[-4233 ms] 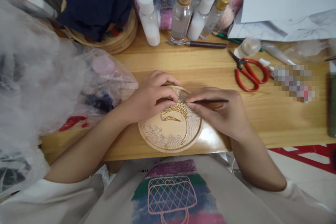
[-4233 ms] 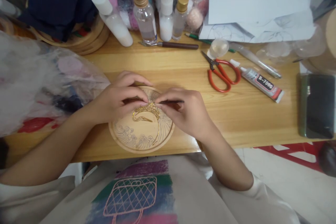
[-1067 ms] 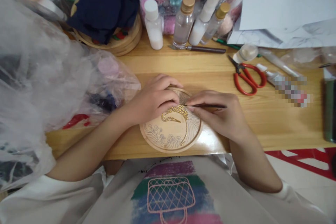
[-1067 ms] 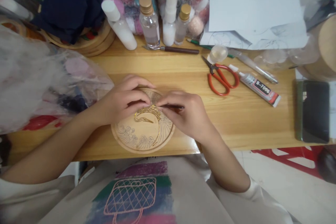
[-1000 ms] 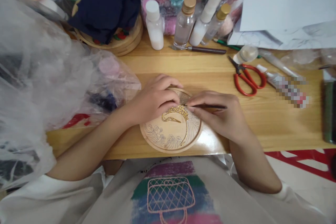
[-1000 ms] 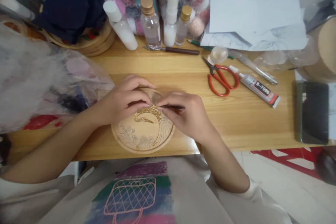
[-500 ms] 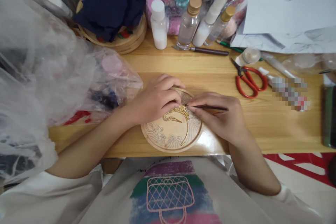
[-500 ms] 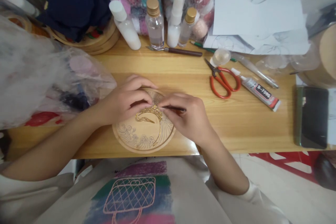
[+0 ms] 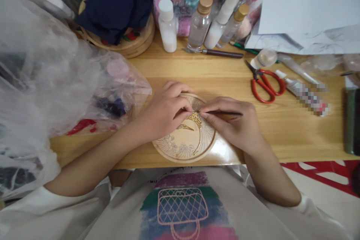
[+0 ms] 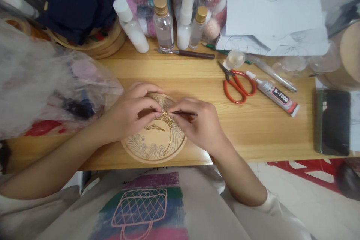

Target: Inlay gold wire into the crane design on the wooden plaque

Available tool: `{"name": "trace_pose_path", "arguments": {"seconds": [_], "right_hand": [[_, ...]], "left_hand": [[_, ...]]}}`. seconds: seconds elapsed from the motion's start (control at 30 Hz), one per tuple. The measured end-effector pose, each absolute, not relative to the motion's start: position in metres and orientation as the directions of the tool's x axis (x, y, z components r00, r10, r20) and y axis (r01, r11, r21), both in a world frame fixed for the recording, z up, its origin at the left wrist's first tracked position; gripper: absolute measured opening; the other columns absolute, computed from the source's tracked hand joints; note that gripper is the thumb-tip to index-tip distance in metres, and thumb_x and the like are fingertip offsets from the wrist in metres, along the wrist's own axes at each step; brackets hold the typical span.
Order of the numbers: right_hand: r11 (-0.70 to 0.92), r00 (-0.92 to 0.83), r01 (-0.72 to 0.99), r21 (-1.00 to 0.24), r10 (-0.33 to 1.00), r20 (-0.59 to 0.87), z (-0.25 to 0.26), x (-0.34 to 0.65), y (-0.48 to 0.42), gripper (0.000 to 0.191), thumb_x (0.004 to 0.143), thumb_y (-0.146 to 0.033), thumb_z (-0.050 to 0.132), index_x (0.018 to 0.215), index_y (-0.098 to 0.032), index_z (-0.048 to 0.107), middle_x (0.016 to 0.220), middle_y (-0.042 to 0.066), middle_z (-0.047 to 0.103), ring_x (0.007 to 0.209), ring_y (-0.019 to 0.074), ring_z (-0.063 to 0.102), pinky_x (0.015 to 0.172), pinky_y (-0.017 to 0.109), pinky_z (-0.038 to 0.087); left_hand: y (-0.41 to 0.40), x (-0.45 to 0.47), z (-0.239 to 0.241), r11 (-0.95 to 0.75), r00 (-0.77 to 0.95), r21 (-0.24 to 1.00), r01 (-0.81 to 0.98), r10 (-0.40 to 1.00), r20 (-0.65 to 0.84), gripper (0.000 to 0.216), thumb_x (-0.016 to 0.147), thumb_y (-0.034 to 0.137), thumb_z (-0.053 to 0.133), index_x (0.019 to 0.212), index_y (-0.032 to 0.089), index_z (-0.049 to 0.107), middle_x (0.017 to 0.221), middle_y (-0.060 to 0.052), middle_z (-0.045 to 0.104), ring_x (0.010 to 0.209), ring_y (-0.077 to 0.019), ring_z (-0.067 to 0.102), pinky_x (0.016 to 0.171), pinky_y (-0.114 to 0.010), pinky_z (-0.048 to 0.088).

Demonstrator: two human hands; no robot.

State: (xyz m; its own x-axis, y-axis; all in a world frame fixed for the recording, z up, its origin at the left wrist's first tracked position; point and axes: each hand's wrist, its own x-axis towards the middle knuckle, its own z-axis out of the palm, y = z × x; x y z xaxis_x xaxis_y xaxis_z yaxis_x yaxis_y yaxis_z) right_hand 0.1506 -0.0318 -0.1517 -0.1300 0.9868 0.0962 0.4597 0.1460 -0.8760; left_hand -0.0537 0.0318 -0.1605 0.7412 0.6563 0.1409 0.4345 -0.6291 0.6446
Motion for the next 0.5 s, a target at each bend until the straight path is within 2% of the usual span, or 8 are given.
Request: {"name": "trace_pose_path", "arguments": {"seconds": [0.13, 0.5], "right_hand": [[0.141, -0.128, 0.45, -0.882, 0.987, 0.093, -0.1518, 0.1509, -0.0313, 0.009, 0.083, -0.013, 0.069, 0.082, -0.021, 0.074, 0.083, 0.002, 0.075, 0.076, 0.015, 0.07, 0.066, 0.026, 0.055], [0.092, -0.082, 0.453, -0.887, 0.995, 0.062, -0.1506, 0.1522, -0.0304, 0.006, 0.081, -0.018, 0.073, 0.084, -0.022, 0.076, 0.084, 0.002, 0.076, 0.077, 0.0164, 0.071, 0.067, 0.028, 0.056]], "left_hand": [[0.0315, -0.0534, -0.1622, -0.608, 0.723, 0.662, 0.437, 0.676, 0.144, 0.005, 0.086, 0.017, 0.068, 0.081, 0.018, 0.068, 0.118, -0.007, 0.063, 0.116, -0.0241, 0.056, 0.1, -0.043, 0.048], [0.0338, -0.0544, -0.164, -0.632, 0.742, 0.645, 0.43, 0.655, 0.146, 0.007, 0.09, 0.018, 0.064, 0.083, 0.018, 0.066, 0.117, -0.007, 0.063, 0.116, -0.0231, 0.055, 0.1, -0.043, 0.048]]}}
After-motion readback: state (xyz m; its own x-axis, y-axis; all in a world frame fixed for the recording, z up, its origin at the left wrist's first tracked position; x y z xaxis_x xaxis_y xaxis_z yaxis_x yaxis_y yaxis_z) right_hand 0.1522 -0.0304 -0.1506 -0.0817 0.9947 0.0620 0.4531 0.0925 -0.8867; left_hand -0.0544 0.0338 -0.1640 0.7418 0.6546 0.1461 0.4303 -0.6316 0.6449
